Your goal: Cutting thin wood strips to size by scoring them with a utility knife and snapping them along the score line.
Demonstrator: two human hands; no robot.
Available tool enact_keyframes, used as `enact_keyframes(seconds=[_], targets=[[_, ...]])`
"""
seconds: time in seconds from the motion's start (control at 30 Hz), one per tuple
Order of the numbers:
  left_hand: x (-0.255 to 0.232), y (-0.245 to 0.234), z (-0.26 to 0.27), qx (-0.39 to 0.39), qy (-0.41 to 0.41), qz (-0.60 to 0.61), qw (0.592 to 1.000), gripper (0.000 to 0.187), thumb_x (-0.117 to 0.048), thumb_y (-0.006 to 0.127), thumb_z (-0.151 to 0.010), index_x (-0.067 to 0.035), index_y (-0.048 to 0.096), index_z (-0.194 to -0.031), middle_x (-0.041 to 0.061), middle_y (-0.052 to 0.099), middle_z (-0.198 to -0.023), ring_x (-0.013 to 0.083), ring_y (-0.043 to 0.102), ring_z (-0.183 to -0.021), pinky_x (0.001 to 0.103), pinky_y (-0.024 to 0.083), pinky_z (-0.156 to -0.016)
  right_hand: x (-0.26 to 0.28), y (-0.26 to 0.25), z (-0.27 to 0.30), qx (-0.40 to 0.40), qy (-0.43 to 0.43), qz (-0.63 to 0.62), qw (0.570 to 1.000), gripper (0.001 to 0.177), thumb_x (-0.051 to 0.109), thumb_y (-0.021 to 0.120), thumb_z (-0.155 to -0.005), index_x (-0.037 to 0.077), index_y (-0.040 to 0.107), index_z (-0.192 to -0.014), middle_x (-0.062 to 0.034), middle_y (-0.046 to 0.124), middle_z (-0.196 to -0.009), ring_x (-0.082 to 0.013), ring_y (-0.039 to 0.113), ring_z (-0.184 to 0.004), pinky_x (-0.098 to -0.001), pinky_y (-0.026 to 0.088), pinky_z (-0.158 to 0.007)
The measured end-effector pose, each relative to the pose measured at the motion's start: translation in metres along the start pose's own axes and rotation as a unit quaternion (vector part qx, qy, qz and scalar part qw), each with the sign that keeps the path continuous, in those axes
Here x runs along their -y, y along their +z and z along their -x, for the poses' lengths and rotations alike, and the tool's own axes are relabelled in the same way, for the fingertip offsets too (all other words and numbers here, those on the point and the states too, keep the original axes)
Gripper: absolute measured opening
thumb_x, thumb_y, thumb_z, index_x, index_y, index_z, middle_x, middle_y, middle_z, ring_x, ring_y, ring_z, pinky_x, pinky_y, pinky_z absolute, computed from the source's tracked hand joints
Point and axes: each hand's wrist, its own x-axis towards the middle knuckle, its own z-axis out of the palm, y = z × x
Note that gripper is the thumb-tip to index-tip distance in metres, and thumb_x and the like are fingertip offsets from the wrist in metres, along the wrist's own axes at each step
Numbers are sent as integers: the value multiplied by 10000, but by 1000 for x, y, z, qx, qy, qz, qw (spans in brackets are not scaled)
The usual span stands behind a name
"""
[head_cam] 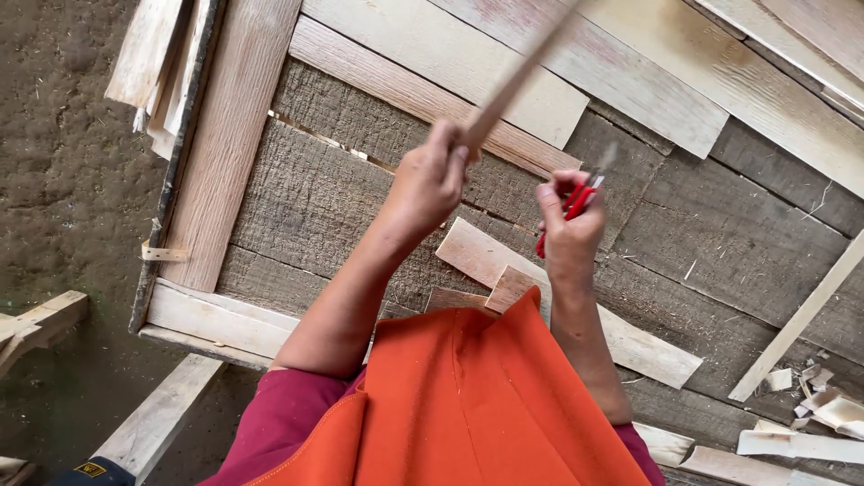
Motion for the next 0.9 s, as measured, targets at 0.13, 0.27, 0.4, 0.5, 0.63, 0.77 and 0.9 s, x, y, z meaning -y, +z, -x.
enact_keyframes(seconds=[0.13,0.27,0.4,0.5,0.63,0.77,0.9], targets=[[2,10,-5,-173,-6,342,924,341,-17,398,-991,-87,372,-1324,205,695,-1225,300,746,-1003,417,614,-798,28,7,10,177,-101,84,975,359,203,824,-892,23,636,-1139,-159,656,-1042,-236,662,-839,-322,562,-599],[8,11,-7,-230,-23,482,845,589,55,359,-955,-62,146,-1492,169,573,-1295,233,668,-1102,372,601,-901,75,19,19,292,-222,340,866,536,318,875,-826,-3,624,-1174,-183,543,-1123,-304,697,-683,-450,653,-605],[30,19,-8,-256,-62,509,820,733,41,386,-932,-63,49,-1575,148,462,-1332,223,573,-1123,432,596,-926,23,14,15,255,-268,406,836,333,141,808,-809,73,685,-1111,-88,589,-1071,-267,706,-608,-411,636,-569],[24,14,-1,-292,-50,447,844,905,-73,561,-1003,-101,-72,-1648,290,105,-1548,380,254,-1324,636,350,-1164,12,5,-3,247,-268,380,851,289,72,734,-881,103,690,-1165,-78,688,-1063,-324,735,-778,-415,610,-673],[29,17,2,-374,-8,-27,927,988,-93,591,-1019,-113,-180,-1637,92,-248,-1731,240,-180,-1653,442,-82,-1434,29,3,-25,307,-23,476,824,420,195,655,-936,328,613,-1332,-26,748,-1162,-314,690,-963,-471,548,-796],[69,48,0,-312,-62,-206,925,982,-188,597,-959,-164,-73,-1677,72,-217,-1736,286,-196,-1628,601,-106,-1353,34,18,-35,351,81,491,793,439,194,588,-901,339,622,-1314,-71,753,-1082,-336,680,-992,-473,487,-888],[91,57,-1,-237,-72,-214,945,986,-98,680,-952,-166,35,-1694,180,-213,-1707,443,-273,-1530,747,-160,-1139,10,14,-30,294,-59,467,832,275,327,718,-930,290,641,-1190,-15,679,-1092,-369,725,-869,-521,588,-783]])
